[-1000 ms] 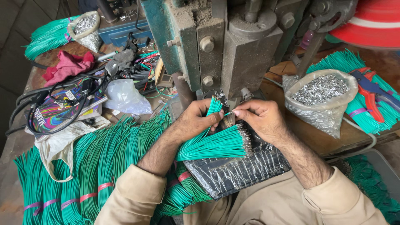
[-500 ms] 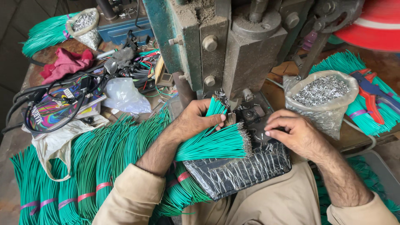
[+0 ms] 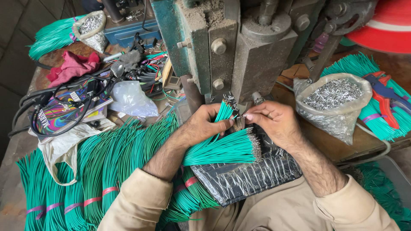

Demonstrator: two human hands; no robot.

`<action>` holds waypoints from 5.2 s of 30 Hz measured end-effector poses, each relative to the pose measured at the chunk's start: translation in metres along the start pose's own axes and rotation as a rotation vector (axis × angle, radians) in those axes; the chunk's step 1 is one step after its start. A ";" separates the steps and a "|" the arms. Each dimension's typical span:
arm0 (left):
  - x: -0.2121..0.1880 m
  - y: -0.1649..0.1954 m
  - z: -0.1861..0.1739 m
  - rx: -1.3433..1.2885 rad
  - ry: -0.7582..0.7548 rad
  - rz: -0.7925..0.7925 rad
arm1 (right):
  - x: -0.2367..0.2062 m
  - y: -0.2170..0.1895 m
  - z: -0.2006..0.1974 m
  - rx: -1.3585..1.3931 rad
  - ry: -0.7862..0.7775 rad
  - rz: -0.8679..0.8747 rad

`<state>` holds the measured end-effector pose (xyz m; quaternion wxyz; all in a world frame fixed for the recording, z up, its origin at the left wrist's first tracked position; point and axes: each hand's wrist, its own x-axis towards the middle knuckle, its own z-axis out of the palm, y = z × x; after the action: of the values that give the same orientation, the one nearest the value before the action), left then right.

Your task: The person crimps metal terminal connectors onto the ends of green insulated wires using a bench-mounted press machine. They insert a wire end with a terminal into the press die, operate the press to crimp it, then move the finished wire aside and take the next wire, repeating the cycle.

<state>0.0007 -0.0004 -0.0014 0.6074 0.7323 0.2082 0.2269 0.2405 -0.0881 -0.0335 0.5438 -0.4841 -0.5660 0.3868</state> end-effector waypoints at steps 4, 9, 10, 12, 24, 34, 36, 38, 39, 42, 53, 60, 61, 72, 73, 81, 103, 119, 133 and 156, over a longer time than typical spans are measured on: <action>0.000 0.001 0.000 0.046 0.001 -0.004 | 0.002 -0.001 0.002 -0.080 0.023 -0.011; -0.001 0.004 0.000 0.057 -0.005 -0.022 | 0.001 -0.001 0.004 -0.170 0.042 -0.006; -0.001 0.005 0.001 0.059 -0.003 -0.024 | 0.001 -0.001 0.003 -0.172 0.040 -0.008; -0.001 0.006 0.001 0.064 -0.001 -0.027 | 0.002 -0.001 0.003 -0.177 0.038 -0.013; -0.002 0.003 0.000 -0.027 0.008 -0.019 | -0.003 -0.004 0.006 -0.091 -0.006 -0.031; 0.000 -0.006 -0.002 -0.086 -0.009 -0.005 | -0.046 -0.047 -0.050 -0.801 -0.205 -0.063; 0.001 -0.007 -0.003 -0.062 -0.012 0.034 | -0.047 -0.042 -0.049 -0.766 -0.209 -0.112; 0.000 -0.007 -0.003 -0.111 -0.027 0.041 | -0.043 -0.033 -0.046 -0.625 -0.123 0.099; 0.000 -0.006 -0.003 -0.137 -0.038 0.044 | -0.042 -0.030 -0.045 -0.553 -0.078 0.205; 0.002 -0.006 -0.003 -0.146 -0.037 0.050 | -0.026 -0.015 -0.031 -0.171 -0.049 0.067; 0.000 -0.002 -0.001 -0.099 0.026 -0.028 | -0.001 -0.012 0.005 -0.142 -0.018 -0.050; 0.000 0.000 0.000 -0.086 0.025 -0.048 | 0.001 -0.014 0.004 -0.328 0.036 0.075; 0.000 0.000 -0.001 -0.086 0.026 -0.035 | 0.002 -0.014 0.004 -0.321 0.034 0.056; 0.000 -0.005 -0.003 0.006 0.021 0.027 | -0.027 -0.034 -0.014 -0.057 -0.095 -0.025; 0.000 -0.006 -0.003 -0.008 0.018 0.041 | -0.030 -0.038 -0.019 -0.244 -0.118 0.010; 0.003 -0.007 -0.001 -0.172 0.000 0.023 | -0.041 -0.048 -0.026 -0.812 -0.152 -0.278; 0.000 0.002 -0.001 -0.028 -0.004 0.009 | 0.008 -0.003 -0.003 -0.283 0.000 0.023; 0.001 -0.009 -0.003 -0.033 -0.036 0.093 | -0.051 -0.052 -0.044 -0.777 -0.312 -0.131; 0.002 -0.004 -0.001 -0.076 -0.029 0.075 | -0.018 -0.009 -0.010 -0.043 0.003 -0.073; -0.001 -0.001 -0.002 -0.041 -0.053 0.055 | -0.003 -0.014 0.003 -0.090 -0.035 0.020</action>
<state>-0.0010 0.0005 -0.0018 0.6213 0.7307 0.1671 0.2282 0.2352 -0.0936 -0.0208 0.5078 -0.5067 -0.5873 0.3748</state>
